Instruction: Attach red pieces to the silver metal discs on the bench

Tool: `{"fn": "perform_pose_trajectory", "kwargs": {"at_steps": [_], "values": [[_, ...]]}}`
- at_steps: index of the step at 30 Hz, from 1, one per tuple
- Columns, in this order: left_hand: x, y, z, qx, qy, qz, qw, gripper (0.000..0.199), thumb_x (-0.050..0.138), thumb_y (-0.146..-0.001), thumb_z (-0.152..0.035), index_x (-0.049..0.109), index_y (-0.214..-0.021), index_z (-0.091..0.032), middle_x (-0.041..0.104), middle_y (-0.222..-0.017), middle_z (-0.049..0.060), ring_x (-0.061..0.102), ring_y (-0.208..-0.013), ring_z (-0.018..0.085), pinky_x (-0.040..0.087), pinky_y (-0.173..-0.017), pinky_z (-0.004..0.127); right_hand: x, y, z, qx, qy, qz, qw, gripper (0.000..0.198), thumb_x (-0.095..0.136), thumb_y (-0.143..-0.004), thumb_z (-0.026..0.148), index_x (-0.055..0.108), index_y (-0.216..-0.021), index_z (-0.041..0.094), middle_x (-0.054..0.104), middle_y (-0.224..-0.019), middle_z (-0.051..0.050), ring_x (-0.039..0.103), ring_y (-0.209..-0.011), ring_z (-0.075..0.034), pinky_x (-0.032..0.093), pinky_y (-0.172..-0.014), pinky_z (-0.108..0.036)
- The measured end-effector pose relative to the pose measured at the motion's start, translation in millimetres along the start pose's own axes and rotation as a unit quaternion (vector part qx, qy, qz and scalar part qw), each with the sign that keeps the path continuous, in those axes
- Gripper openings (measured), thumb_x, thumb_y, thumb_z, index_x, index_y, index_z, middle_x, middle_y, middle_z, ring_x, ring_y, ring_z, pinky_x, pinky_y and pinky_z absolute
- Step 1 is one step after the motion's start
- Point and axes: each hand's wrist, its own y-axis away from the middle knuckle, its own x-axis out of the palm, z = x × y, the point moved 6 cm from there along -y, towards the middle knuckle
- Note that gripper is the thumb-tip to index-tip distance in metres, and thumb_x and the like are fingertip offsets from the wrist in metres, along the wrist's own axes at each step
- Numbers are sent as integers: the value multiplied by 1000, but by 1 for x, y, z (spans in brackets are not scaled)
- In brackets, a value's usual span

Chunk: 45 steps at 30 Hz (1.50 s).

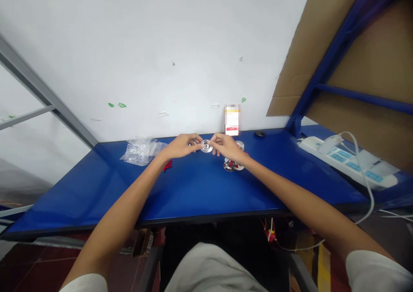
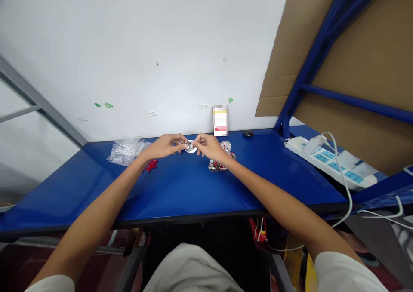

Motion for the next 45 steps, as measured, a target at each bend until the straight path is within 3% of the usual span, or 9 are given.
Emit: {"fn": "perform_pose_trajectory", "kwargs": {"at_steps": [5, 11, 13, 16, 22, 33, 37, 40, 45], "values": [[4, -10, 31, -43, 56, -60, 996, 36, 70, -93, -52, 72, -90, -17, 68, -67, 3, 60, -56, 14, 44, -54, 25, 4, -3, -1, -16, -13, 20, 1000, 33, 63, -102, 55, 65, -104, 22, 79, -90, -5, 73, -72, -17, 55, -61, -27], [-12, -11, 80, -132, -69, -143, 979, 32, 73, -90, -47, 70, -106, -19, 73, -75, 3, 65, -60, 18, 46, -59, 28, -35, -9, -4, -11, 232, 38, 972, 13, 67, -99, 32, 74, -105, 22, 80, -100, -5, 73, -89, -19, 53, -77, -29], [-9, -12, 78, -110, -173, -125, 971, 34, 71, -93, -49, 70, -111, -21, 76, -84, 6, 71, -74, 23, 48, -67, 30, -52, -11, -9, 0, 280, 84, 956, 13, 65, -99, 27, 76, -102, 20, 80, -95, -6, 72, -85, -19, 52, -75, -27], [-8, -11, 65, -97, -312, -132, 936, 41, 58, -102, -56, 70, -121, -21, 77, -91, 10, 72, -90, 30, 48, -75, 34, -86, -16, -15, 20, 382, 53, 922, 18, 65, -97, 26, 78, -108, 19, 80, -104, -8, 72, -89, -22, 49, -73, -28], [-7, -8, 39, -84, -353, -142, 921, 46, 41, -109, -56, 70, -120, -22, 79, -93, 10, 72, -90, 30, 48, -76, 34, -114, -13, -44, 157, 480, 148, 850, 19, 71, -94, 29, 83, -103, 18, 82, -109, -12, 75, -92, -25, 50, -74, -29], [9, -7, 33, -55, -292, -127, 946, 37, 49, -107, -50, 73, -110, -22, 78, -89, 9, 71, -81, 28, 42, -69, 32, -131, -19, -44, 125, 366, 62, 920, 15, 80, -85, 33, 76, -80, 20, 80, -79, -4, 73, -73, -20, 47, -63, -28], [8, -6, 30, -47, -257, -149, 954, 34, 51, -107, -46, 74, -108, -22, 76, -84, 7, 69, -76, 25, 43, -70, 32, -138, -19, -23, 71, 384, -86, 917, 13, 77, -88, 32, 74, -86, 19, 82, -93, -7, 74, -82, -22, 51, -69, -29], [13, -6, 15, 14, -204, -167, 964, 29, 53, -106, -41, 75, -107, -22, 76, -88, 5, 68, -77, 22, 46, -74, 32, -119, -17, -10, 52, 254, -128, 957, 21, 76, -93, 39, 72, -90, 19, 81, -86, -8, 75, -72, -21, 55, -65, -29], [35, -1, -13, 110, -182, -173, 962, 29, 54, -108, -40, 74, -122, -24, 76, -108, 5, 66, -80, 17, 49, -83, 31, -50, -12, -7, 68, -33, -54, 996, 35, 84, -88, 49, 69, -84, 18, 80, -81, -9, 78, -67, -22, 64, -62, -32]]}}
